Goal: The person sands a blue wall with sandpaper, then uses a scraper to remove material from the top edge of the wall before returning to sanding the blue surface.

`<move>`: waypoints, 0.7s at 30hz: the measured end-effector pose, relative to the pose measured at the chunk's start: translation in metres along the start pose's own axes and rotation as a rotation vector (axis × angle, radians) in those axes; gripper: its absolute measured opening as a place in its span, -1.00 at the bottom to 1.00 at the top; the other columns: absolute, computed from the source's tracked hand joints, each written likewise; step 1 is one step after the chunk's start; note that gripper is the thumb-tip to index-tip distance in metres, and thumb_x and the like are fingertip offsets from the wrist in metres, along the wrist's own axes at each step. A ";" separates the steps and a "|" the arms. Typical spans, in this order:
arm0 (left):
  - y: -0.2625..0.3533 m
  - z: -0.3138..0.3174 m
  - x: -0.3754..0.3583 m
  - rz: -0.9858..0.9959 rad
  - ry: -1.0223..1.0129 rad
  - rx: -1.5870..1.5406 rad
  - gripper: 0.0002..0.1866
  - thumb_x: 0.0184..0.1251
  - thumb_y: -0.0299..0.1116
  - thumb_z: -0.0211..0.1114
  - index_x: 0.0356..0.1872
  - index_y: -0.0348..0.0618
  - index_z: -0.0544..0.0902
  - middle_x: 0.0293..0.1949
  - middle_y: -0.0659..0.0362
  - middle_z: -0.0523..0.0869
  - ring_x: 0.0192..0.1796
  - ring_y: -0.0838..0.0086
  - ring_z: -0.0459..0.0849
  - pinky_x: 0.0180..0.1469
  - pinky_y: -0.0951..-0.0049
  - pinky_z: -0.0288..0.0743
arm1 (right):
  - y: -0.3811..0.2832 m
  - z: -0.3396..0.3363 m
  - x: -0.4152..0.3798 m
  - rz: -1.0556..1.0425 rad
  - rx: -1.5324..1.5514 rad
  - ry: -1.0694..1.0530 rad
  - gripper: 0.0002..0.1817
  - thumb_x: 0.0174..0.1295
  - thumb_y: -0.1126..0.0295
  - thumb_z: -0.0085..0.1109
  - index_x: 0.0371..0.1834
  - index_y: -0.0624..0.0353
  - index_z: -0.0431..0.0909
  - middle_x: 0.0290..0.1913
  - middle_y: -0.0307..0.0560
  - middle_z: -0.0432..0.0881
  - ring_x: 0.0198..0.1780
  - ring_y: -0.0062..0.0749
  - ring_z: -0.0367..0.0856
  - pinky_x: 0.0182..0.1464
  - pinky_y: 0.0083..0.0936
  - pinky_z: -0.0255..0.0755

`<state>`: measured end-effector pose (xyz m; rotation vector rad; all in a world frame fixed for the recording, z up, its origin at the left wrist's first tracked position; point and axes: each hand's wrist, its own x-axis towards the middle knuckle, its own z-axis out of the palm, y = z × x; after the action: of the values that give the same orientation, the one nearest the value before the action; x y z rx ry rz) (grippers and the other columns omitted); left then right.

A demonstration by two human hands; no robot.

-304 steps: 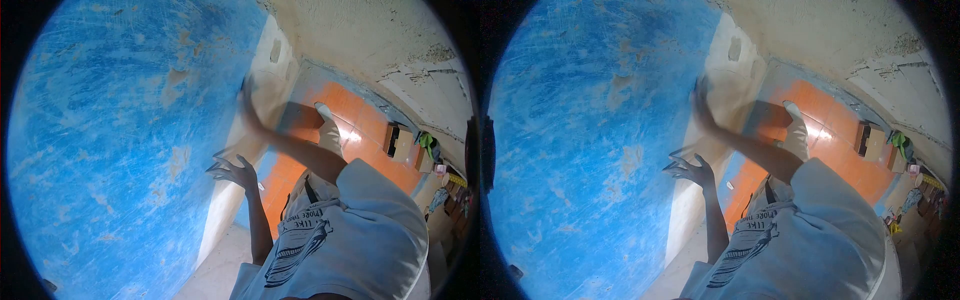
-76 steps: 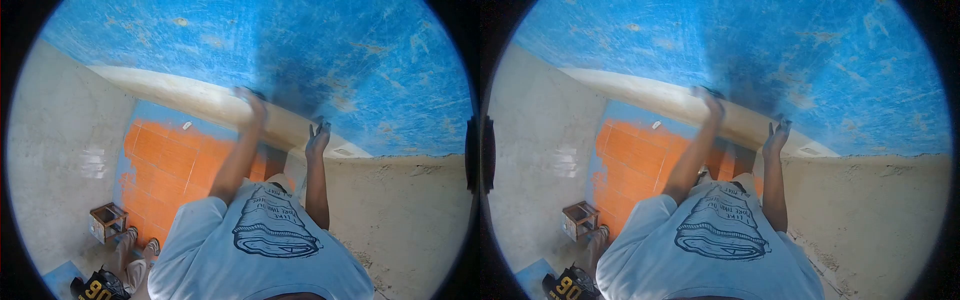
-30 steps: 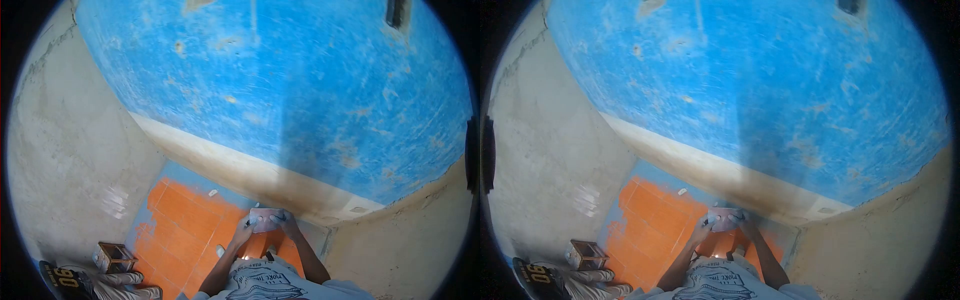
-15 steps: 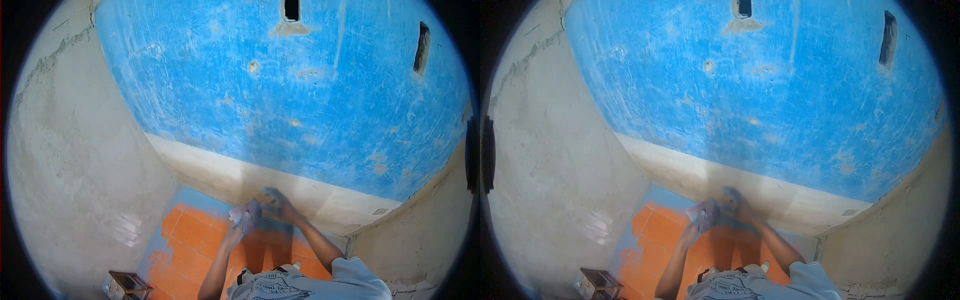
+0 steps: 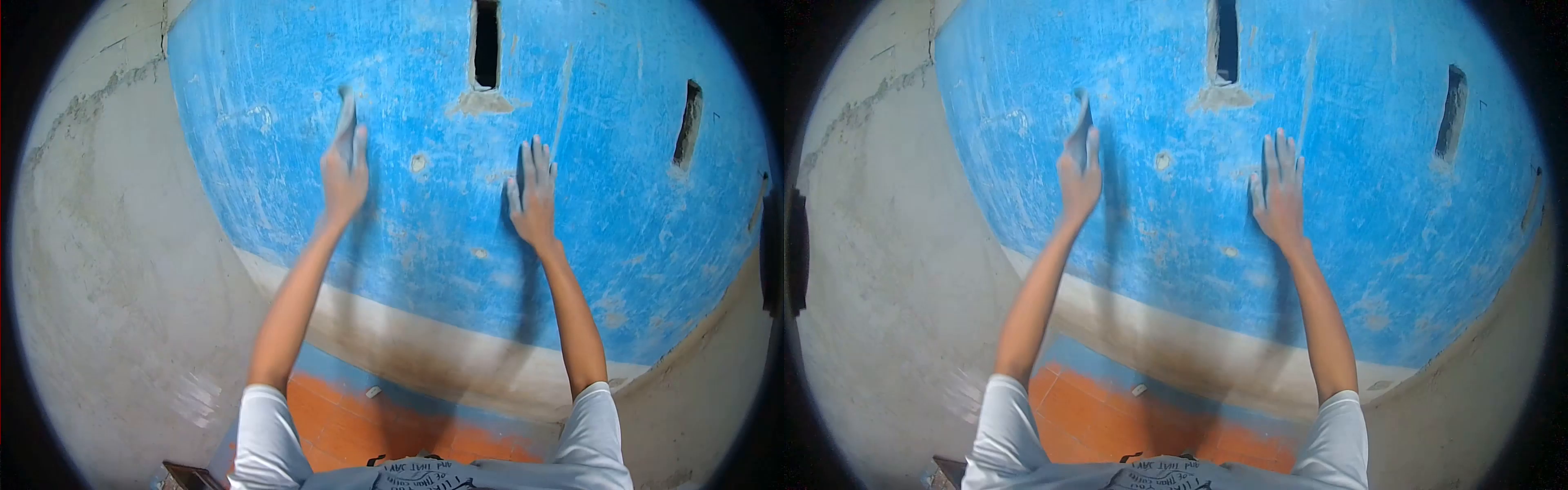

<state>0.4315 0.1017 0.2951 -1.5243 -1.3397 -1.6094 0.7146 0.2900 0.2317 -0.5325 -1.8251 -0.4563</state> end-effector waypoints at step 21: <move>-0.025 0.100 0.234 0.730 0.113 0.320 -0.32 0.70 -0.13 0.05 0.64 -0.33 0.20 0.65 -0.19 0.22 0.69 -0.11 0.12 0.70 -0.04 -0.04 | 0.006 -0.002 -0.007 -0.123 -0.280 -0.172 -0.28 0.54 0.16 0.06 0.75 -0.13 0.15 0.76 -0.17 0.11 0.74 -0.22 0.08 0.71 0.06 -0.09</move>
<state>0.4005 0.2567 0.4961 -1.4557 -0.7829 -0.9519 0.7209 0.2929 0.2260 -0.6689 -1.9785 -0.7779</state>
